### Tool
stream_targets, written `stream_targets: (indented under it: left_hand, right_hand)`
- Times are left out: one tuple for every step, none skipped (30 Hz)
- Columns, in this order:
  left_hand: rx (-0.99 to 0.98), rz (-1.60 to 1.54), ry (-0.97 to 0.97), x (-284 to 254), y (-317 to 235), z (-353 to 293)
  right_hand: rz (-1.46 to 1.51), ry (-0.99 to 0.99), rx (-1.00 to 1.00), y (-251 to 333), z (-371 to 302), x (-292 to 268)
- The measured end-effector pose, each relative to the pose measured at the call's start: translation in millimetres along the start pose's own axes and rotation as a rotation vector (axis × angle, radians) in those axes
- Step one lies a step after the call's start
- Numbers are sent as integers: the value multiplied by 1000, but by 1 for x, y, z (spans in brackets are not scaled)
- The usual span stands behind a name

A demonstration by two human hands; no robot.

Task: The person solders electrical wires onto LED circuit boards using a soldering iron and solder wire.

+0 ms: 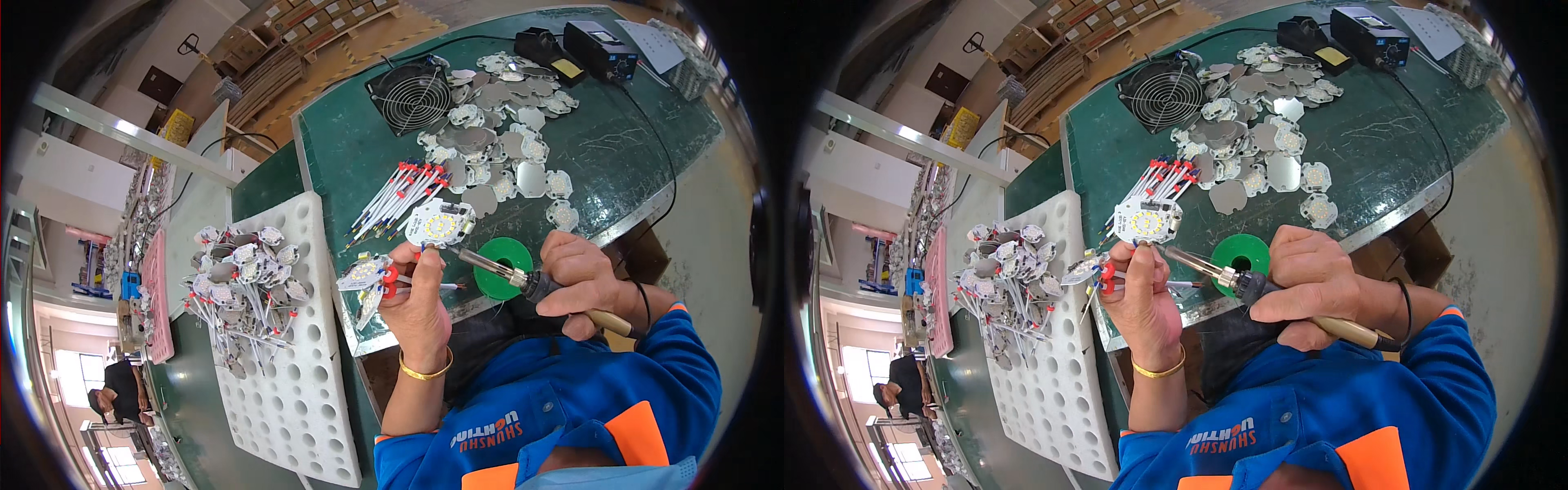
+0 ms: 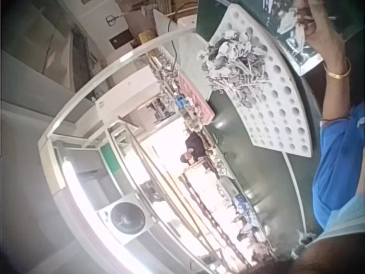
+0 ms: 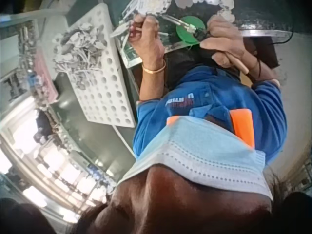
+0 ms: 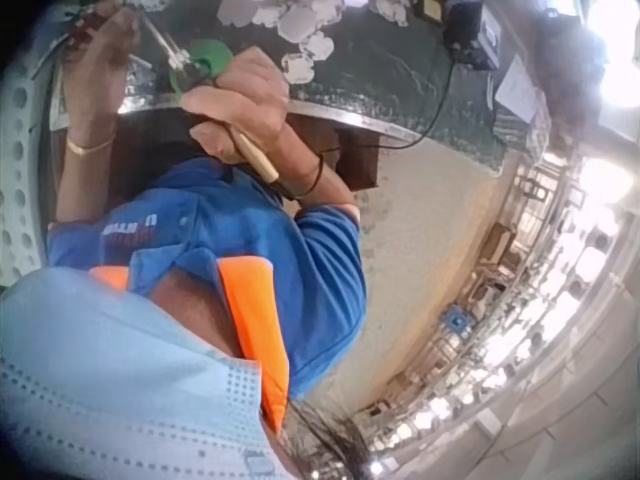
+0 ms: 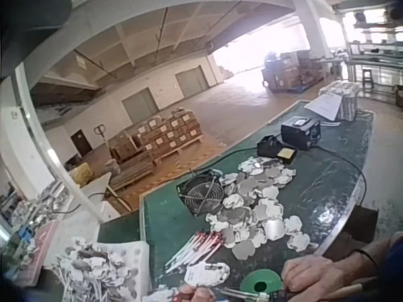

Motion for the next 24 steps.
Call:
stream_targets:
  left_hand:
    - [0, 1, 2, 0, 0, -1]
    - [3, -8, 8, 0, 0, -1]
    - [5, -17, 13, 1, -1, -2]
    - [7, -16, 13, 1, -1, -2]
    - [9, -14, 8, 1, -2, -3]
    - [11, -12, 3, 1, -3, -3]
    - [9, -13, 5, 2, -2, -3]
    - [0, -18, -2, 2, -1, -4]
    - [-9, -24, -8, 3, 0, -4]
    - [-7, -23, -10, 3, -1, -4]
    - [-15, -24, -9, 3, -1, -4]
    - [-22, -25, -8, 3, -1, -4]
    - [-23, -25, -9, 3, -1, -4]
    - [-32, -17, -10, 3, -1, -4]
    - [-41, -10, -11, 3, -1, -4]
    - [-42, -11, -10, 3, 0, -3]
    - [-49, -21, -4, 3, 1, -3]
    - [-57, -31, 3, 4, 2, -3]
    - [-58, -31, 2, 4, 2, -3]
    - [-61, -37, -3, 4, 2, -3]
    - [-64, -43, -7, 5, 2, -4]
    - [-65, -43, -8, 4, 3, -4]
    - [-58, -33, -10, 4, 4, -4]
    - [-50, -23, -13, 3, 4, -4]
  right_hand:
    - [6, -4, 12, -2, -1, 0]
    - [6, -6, 11, -1, -2, 0]
    - [5, 1, 20, -1, -2, 0]
    - [7, 10, 27, -2, -2, 1]
    - [8, 10, 25, -2, -2, 2]
    - [10, 15, 27, -2, -3, 3]
    - [9, 19, 32, -3, -3, 3]
    - [7, 18, 33, -3, -4, 4]
    - [-1, 8, 59, -4, -5, 4]
    - [-6, 1, 83, -6, -4, 4]
    - [-4, 2, 81, -6, -4, 5]
    - [10, 3, 57, -6, -4, 5]
    - [23, 5, 34, -5, -4, 5]
    - [24, 6, 34, -5, -4, 5]
    - [30, 2, 37, -6, -5, 5]
    - [33, -2, 39, -6, -5, 5]
    - [32, -2, 40, -6, -4, 5]
    - [29, -7, 40, -7, -4, 5]
    - [27, -11, 39, -8, -4, 5]
    - [27, -11, 40, -8, -5, 5]
    - [31, -9, 37, -9, -5, 6]
    - [36, -6, 34, -9, -5, 6]
    - [36, -6, 35, -9, -5, 6]
    - [37, -7, 38, -10, -4, 6]
Point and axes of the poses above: each hand's wrist, its own z-axis towards the middle knuckle, its own x-axis out of the palm, y = z × x, the point moved 9 cm from there along z, towards the middle knuckle, and after that the axes turned 15 degrees about x, right-handed, at the moved point
